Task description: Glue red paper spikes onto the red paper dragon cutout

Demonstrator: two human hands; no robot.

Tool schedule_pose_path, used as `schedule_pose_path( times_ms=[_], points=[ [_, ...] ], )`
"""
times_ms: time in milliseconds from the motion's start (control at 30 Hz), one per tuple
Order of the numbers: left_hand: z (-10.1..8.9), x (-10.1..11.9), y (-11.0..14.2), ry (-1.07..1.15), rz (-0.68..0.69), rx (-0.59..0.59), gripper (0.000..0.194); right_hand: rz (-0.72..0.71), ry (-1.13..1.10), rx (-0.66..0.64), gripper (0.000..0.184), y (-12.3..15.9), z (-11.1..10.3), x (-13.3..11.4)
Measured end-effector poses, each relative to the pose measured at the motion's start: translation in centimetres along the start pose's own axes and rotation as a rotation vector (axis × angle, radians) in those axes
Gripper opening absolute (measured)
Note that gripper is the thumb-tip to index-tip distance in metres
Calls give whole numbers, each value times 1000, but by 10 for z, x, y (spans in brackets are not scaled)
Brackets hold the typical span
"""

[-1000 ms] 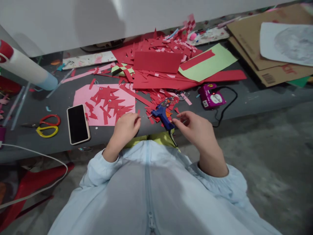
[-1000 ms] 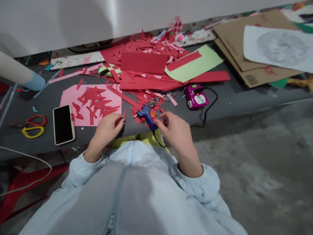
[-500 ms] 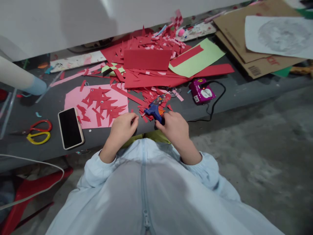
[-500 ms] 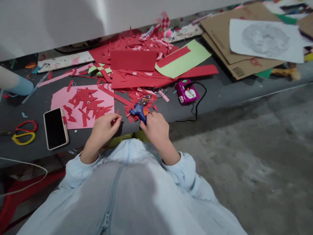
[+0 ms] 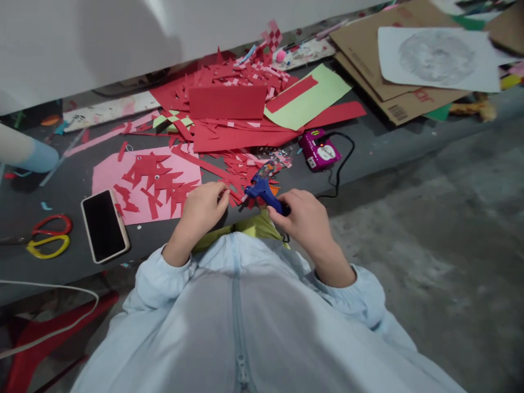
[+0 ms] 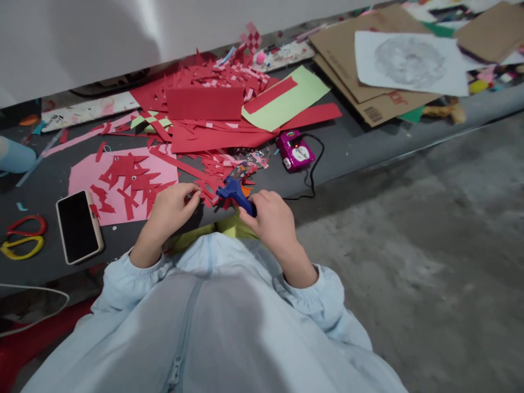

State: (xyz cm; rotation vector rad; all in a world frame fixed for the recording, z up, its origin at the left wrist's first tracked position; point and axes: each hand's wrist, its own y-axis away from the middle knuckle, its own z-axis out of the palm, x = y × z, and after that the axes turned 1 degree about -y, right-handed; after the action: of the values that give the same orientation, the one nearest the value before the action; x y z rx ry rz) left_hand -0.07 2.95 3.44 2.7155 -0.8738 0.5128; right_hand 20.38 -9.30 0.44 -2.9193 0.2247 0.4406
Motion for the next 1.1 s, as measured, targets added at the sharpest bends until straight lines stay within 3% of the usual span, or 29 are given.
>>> schedule_pose_path(
  times_ms=[233,467,667,1100],
  points=[
    [-13,17,-28,-167,98,-27,29,-42,-58,28,21,14,-8,2],
    [-4,28,-32,-163,149,-82,28,100,77,31,24,27,-11,24],
    [-1,34,-26,-161,153,-121,25,224,199,-62,24,20,0,31],
    [-2,28,8,-63,101,-69,25,115,181,3,34,12,15,39]
  ],
)
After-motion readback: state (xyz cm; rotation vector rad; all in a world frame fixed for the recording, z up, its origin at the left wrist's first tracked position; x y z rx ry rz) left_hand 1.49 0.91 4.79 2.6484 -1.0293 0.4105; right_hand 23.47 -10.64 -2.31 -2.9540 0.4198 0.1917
